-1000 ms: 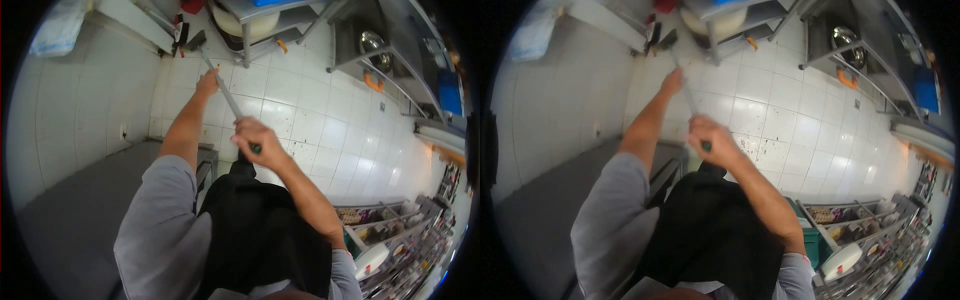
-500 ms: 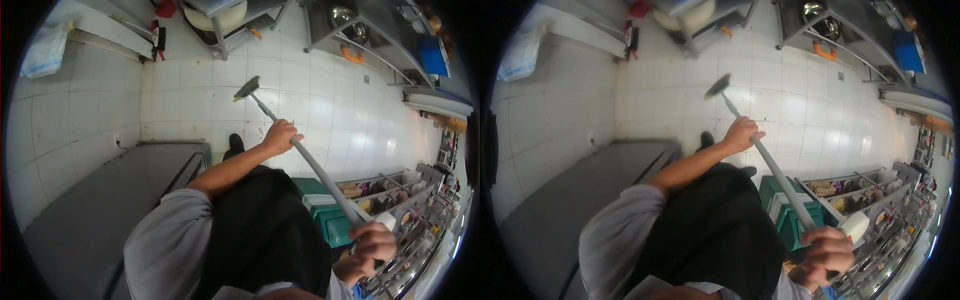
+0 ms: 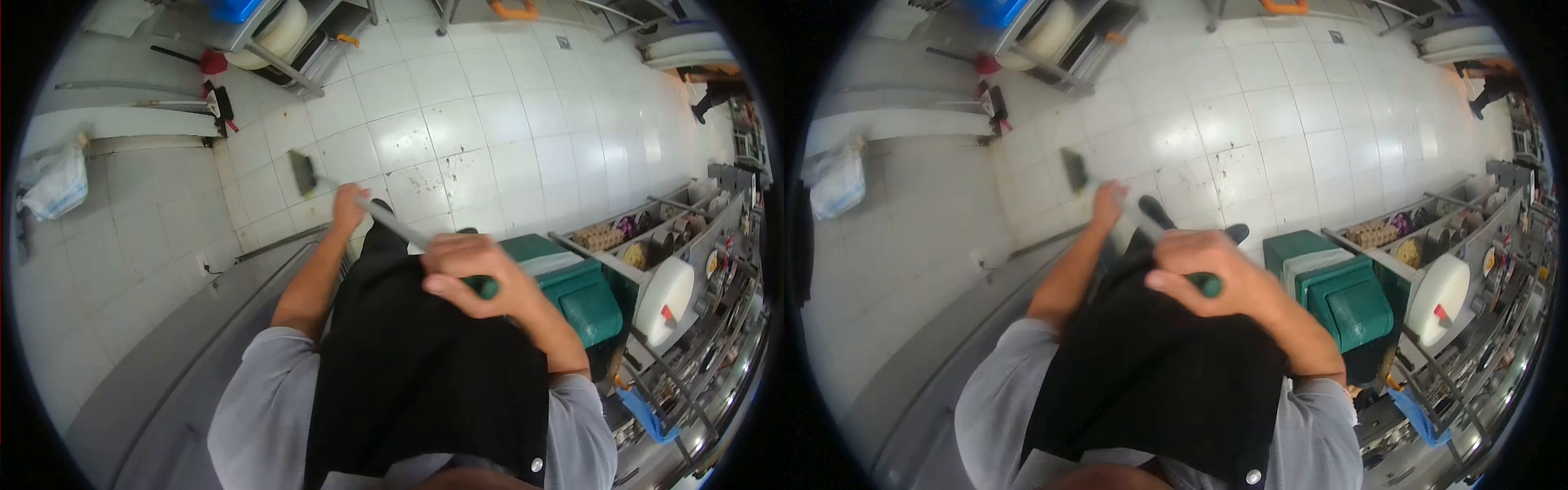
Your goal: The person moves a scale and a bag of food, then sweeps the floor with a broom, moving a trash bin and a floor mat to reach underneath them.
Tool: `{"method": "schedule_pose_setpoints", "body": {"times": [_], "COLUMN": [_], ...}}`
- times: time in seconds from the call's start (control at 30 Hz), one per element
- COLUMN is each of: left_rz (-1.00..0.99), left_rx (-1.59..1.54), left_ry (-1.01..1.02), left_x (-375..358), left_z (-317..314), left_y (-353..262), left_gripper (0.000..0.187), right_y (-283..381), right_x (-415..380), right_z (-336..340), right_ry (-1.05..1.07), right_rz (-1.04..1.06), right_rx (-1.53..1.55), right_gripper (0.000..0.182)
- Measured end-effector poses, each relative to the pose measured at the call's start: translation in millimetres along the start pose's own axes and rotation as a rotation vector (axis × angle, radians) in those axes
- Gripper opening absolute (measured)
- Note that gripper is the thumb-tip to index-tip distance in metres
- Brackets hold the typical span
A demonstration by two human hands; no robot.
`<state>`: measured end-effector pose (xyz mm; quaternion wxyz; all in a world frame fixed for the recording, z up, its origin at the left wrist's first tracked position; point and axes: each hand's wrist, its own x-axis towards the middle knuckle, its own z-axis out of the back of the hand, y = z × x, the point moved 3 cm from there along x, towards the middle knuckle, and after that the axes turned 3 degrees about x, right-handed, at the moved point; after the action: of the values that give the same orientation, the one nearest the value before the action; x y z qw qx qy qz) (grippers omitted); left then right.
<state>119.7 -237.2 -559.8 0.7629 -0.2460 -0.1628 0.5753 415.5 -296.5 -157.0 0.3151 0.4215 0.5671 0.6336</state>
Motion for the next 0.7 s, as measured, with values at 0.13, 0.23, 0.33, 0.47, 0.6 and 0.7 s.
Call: {"method": "schedule_pose_setpoints", "body": {"times": [0.13, 0.23, 0.33, 0.47, 0.6, 0.7], "left_rz": [-0.126, -0.270, -0.397, -0.662, -0.727, -0.622], "left_rx": [-0.186, -0.012, -0.065, -0.099, -0.108, -0.064], "left_ry": [0.147, 0.390, 0.342, 0.533, 0.556, 0.453], "left_x": [26, 41, 25, -7, 16, 5], "left_z": [-43, -42, -21, -20, -41, -26], "left_y": [-185, -299, -364, -462, -462, -461], "left_gripper": [0.037, 0.042, 0.050, 0.049, 0.046, 0.044], "right_y": [91, 144, 191, 246, 222, 214], "right_x": [-82, -144, -195, -313, -340, -345], "right_z": [61, 101, 127, 151, 143, 130], "right_ry": [-0.198, -0.350, -0.423, -0.434, -0.534, -0.577], "right_rz": [-0.028, 0.060, 0.270, 0.459, 0.435, 0.393], "right_rx": [-0.075, -0.045, 0.026, -0.005, -0.021, 0.006], "right_gripper": [0.039, 0.041, 0.043, 0.051, 0.054, 0.055]}}
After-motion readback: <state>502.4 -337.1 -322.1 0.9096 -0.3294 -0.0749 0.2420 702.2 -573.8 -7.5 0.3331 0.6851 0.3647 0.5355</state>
